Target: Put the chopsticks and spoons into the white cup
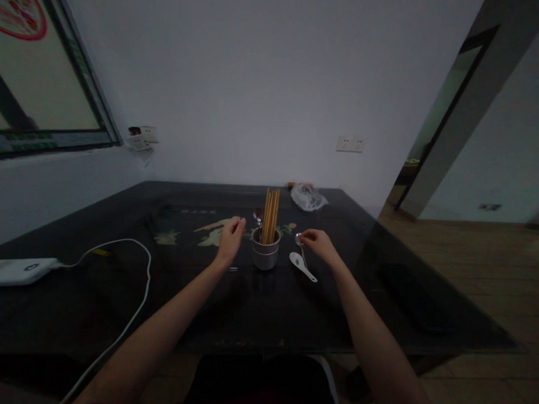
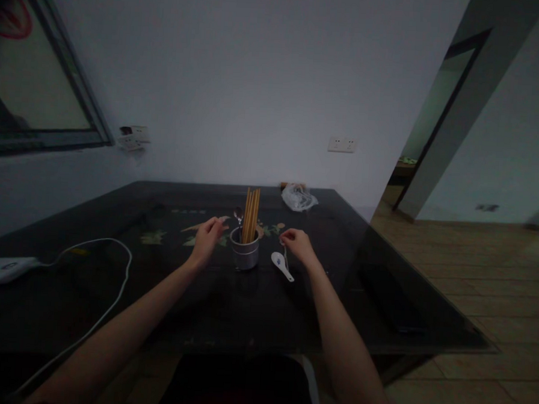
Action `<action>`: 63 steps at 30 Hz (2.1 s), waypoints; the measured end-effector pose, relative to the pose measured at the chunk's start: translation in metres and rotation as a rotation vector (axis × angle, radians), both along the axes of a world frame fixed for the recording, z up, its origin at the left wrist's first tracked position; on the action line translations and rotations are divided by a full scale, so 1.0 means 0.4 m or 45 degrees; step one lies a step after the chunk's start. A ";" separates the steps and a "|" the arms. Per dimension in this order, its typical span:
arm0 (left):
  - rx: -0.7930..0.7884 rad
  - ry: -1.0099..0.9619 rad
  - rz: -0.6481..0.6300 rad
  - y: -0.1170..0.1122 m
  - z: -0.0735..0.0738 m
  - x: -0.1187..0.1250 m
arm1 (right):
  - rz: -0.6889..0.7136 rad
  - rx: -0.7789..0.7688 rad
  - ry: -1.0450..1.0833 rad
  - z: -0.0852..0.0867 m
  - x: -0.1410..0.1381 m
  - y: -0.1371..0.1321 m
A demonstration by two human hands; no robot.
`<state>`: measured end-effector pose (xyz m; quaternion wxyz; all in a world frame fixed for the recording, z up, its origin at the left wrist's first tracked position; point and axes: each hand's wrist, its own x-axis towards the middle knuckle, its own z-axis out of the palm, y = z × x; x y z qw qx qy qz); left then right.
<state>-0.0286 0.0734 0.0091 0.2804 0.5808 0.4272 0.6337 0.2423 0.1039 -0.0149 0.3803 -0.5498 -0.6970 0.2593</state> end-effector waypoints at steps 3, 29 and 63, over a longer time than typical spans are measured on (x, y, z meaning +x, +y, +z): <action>-0.135 -0.153 -0.118 0.012 -0.045 -0.018 | -0.169 -0.009 -0.132 -0.009 0.023 0.006; -0.184 0.011 -0.009 0.023 -0.064 -0.013 | -0.414 -0.214 -0.560 -0.068 -0.004 0.005; -0.563 -0.407 -0.359 0.025 -0.070 0.013 | 0.088 0.273 1.036 0.157 -0.074 -0.089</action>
